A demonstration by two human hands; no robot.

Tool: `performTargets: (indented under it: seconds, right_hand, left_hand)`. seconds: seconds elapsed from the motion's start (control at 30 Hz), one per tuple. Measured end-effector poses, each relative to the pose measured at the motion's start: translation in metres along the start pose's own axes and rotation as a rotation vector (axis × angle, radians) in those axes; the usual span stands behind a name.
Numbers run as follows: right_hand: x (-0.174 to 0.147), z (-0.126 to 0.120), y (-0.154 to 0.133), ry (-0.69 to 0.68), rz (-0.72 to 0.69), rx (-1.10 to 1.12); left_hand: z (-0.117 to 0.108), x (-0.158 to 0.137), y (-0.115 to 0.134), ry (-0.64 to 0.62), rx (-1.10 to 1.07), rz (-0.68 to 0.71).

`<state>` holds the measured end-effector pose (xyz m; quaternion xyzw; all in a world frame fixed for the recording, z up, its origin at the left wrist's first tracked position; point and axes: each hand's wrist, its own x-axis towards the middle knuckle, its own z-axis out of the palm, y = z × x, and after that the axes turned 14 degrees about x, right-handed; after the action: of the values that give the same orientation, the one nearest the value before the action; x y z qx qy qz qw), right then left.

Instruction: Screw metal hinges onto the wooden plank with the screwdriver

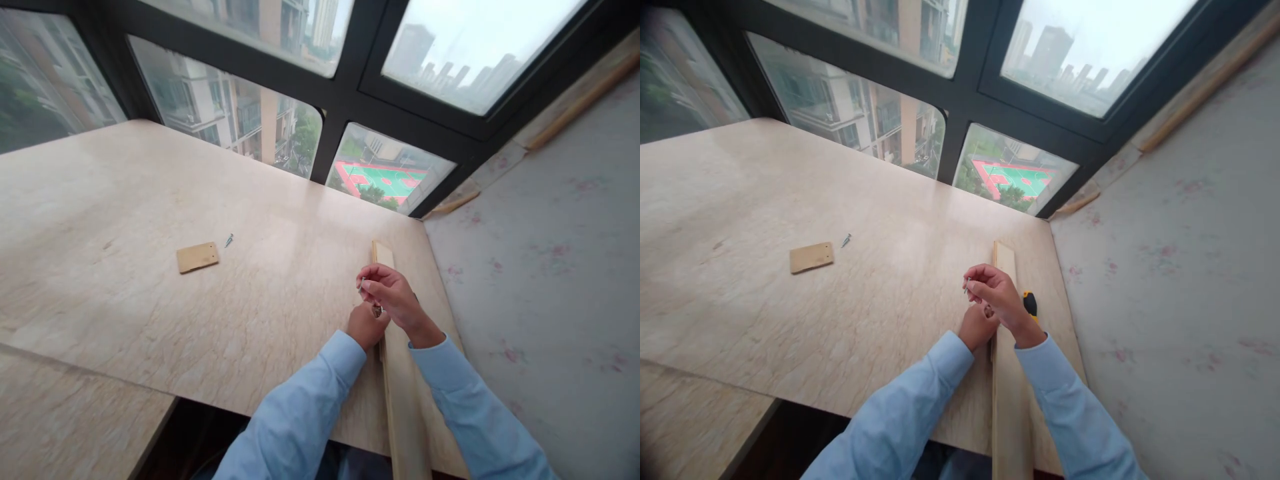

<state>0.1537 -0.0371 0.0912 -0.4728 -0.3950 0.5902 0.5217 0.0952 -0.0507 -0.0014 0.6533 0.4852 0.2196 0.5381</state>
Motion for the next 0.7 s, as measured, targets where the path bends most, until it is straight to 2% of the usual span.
performTargets:
  seconds: [0.1,0.27,0.4,0.7]
  right_hand:
    - [-0.029,-0.039,0.006,0.216,-0.127,0.027]
    - [-0.060,-0.085,0.039,0.484,-0.236,-0.026]
    - [-0.066,-0.096,0.058,0.494,-0.224,-0.123]
    - [-0.074,-0.092,0.072,0.459,-0.250,-0.156]
  left_hand:
    - [0.003,0.003,-0.004,0.028,0.074,0.023]
    - [0.005,0.006,-0.010,-0.050,-0.058,-0.040]
    - [0.003,0.005,-0.009,-0.092,-0.173,-0.085]
    - [-0.005,0.001,0.005,-0.132,-0.273,-0.193]
